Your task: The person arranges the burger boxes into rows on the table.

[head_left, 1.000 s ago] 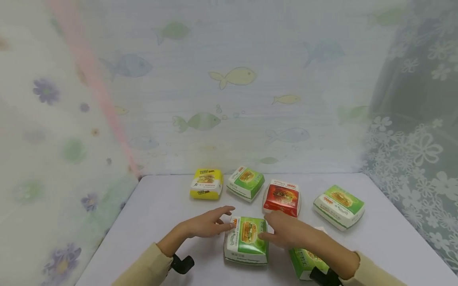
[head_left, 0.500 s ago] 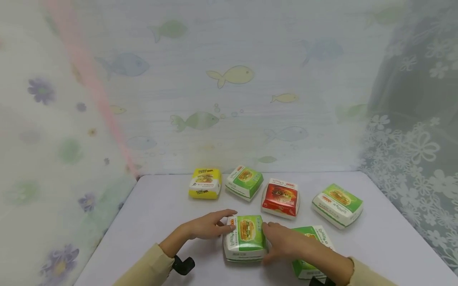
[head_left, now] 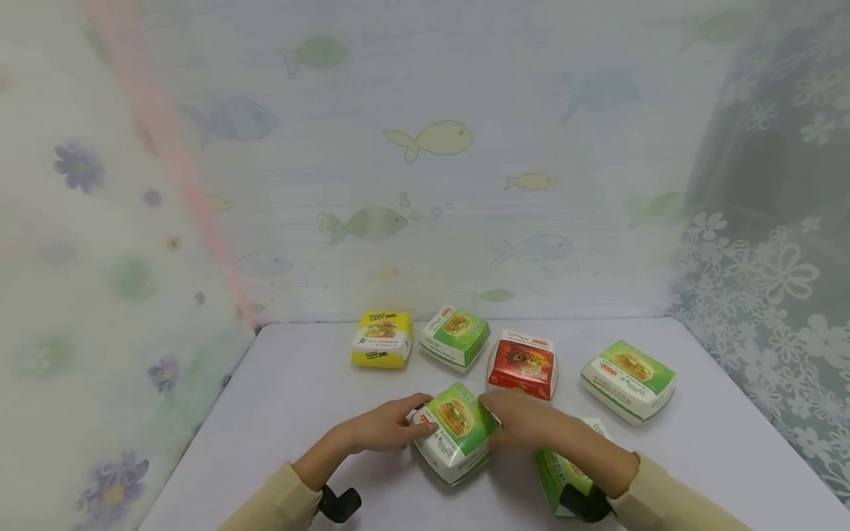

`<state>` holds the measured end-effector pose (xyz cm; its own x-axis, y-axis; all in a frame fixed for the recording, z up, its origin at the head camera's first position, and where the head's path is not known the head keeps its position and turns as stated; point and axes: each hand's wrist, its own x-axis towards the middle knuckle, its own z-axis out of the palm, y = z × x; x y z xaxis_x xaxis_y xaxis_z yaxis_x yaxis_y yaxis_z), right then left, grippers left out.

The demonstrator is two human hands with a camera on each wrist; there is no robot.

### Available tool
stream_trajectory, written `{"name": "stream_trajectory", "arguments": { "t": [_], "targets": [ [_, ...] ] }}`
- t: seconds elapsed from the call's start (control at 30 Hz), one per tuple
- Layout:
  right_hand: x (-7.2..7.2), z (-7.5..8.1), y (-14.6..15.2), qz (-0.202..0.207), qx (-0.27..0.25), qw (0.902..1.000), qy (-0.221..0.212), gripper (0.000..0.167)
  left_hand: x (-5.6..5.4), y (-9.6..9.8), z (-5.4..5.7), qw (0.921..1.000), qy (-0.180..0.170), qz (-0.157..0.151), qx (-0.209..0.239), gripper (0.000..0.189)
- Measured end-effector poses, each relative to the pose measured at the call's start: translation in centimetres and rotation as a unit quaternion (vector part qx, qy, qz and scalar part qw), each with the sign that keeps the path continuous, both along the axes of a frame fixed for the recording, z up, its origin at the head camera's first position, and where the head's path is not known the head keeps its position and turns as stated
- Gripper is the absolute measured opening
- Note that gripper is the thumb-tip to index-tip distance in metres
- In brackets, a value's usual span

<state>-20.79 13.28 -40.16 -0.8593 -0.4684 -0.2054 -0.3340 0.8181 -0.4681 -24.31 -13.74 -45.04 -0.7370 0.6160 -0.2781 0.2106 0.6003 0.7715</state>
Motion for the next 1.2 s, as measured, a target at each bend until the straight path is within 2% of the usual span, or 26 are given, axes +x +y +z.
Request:
{"name": "stream_trajectory", "arguments": {
  "t": [0.23,0.4,0.6,0.73,0.83,1.0,1.2],
  "targets": [
    [-1.1,0.1,0.6,0.013,-0.002,0.9999,-0.011,0.059,0.5,0.6,0.2,0.9997,0.012,0.014,-0.014,0.068],
    [-0.6,0.3,1.3,0.020,0.009,0.9998,-0.002,0.065,0.4,0.4,0.7,0.9990,0.010,0.023,-0.037,0.074],
    [1.0,1.5,1.7,0.002,0.007,1.0000,-0.005,0.071,-0.9,0.0,1.1,0.9988,0.007,0.040,-0.027,0.066],
    [1.4,1.7,1.4,0.014,-0.009,0.9998,-0.013,0.061,-2.0,-0.2,0.8,0.9988,-0.011,0.046,-0.006,0.061],
    [1.3,1.3,1.1,0.030,-0.017,0.9993,-0.013,0.047,-2.3,-0.3,0.6,0.9985,-0.029,0.046,0.006,0.059],
    [0.8,0.8,0.8,0.032,-0.024,0.9991,-0.015,0.043,-2.0,-0.4,0.4,0.9980,-0.047,0.041,0.014,0.056],
    [-0.5,0.5,0.7,0.031,-0.050,0.9980,-0.022,0.059,-0.9,-0.4,0.4,0.9965,-0.071,0.038,0.020,0.058]
  ]
}}
